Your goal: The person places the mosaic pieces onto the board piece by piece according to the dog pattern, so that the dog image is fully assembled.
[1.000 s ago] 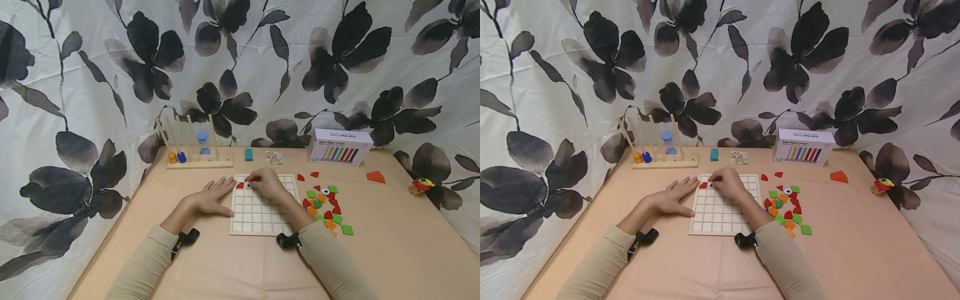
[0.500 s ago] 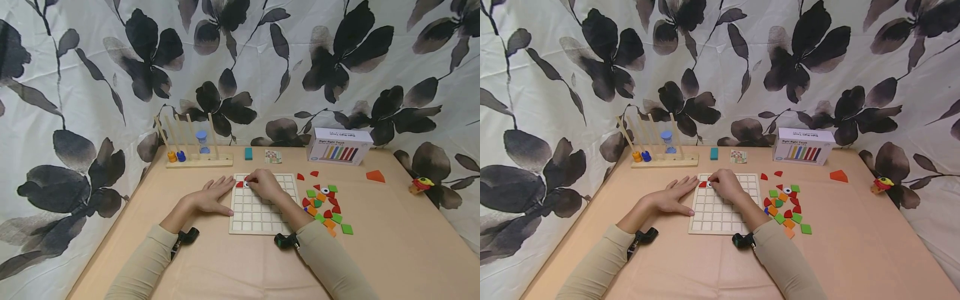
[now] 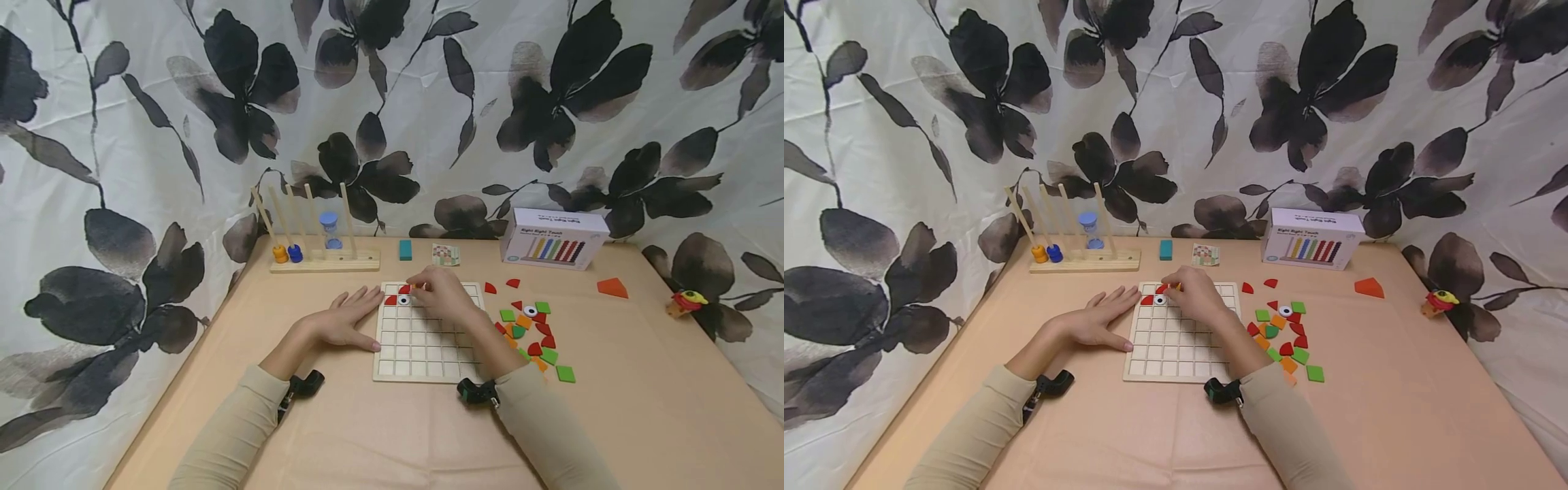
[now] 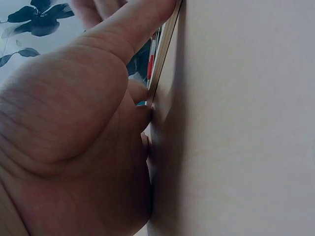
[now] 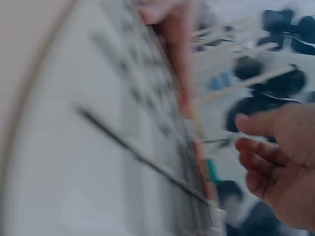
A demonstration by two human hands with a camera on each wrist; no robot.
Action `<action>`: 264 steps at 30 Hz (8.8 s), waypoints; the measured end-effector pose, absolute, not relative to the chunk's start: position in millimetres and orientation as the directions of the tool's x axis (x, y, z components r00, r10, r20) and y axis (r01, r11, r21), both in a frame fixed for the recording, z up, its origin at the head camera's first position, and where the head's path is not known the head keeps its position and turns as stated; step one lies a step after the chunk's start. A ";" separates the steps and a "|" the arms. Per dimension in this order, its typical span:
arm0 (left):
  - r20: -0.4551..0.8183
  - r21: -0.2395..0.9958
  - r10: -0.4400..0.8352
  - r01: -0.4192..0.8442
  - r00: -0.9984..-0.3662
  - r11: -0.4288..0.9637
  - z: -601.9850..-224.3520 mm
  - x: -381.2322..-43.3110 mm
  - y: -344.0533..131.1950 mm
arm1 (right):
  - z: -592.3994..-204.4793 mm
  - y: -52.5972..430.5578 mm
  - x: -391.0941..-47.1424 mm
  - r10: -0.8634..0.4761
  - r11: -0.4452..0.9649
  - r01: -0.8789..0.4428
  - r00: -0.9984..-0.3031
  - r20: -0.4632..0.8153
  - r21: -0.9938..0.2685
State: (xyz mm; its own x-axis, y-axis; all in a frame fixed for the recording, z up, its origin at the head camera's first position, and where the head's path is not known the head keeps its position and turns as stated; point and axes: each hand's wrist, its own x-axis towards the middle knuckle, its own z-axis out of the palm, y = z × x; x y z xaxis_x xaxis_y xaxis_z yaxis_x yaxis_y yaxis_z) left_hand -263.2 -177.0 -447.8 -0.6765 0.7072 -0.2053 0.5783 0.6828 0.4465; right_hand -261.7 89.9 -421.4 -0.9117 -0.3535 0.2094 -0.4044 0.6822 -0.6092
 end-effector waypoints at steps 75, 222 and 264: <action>-0.200 0.435 0.713 0.591 -0.672 0.679 -452.7 -262.6 -179.1 | -425.4 139.3 -266.8 -0.257 0.418 -0.255 -0.954 0.156 -0.872; -0.179 0.444 0.722 0.600 -0.669 0.666 -451.3 -256.5 -185.0 | -424.5 137.6 -253.2 -0.352 0.727 -0.323 -0.933 0.075 -0.605; -0.188 0.440 0.716 0.594 -0.672 0.673 -451.5 -256.7 -184.8 | -445.6 265.6 -242.0 -0.148 0.809 -0.097 -0.988 -0.042 -0.579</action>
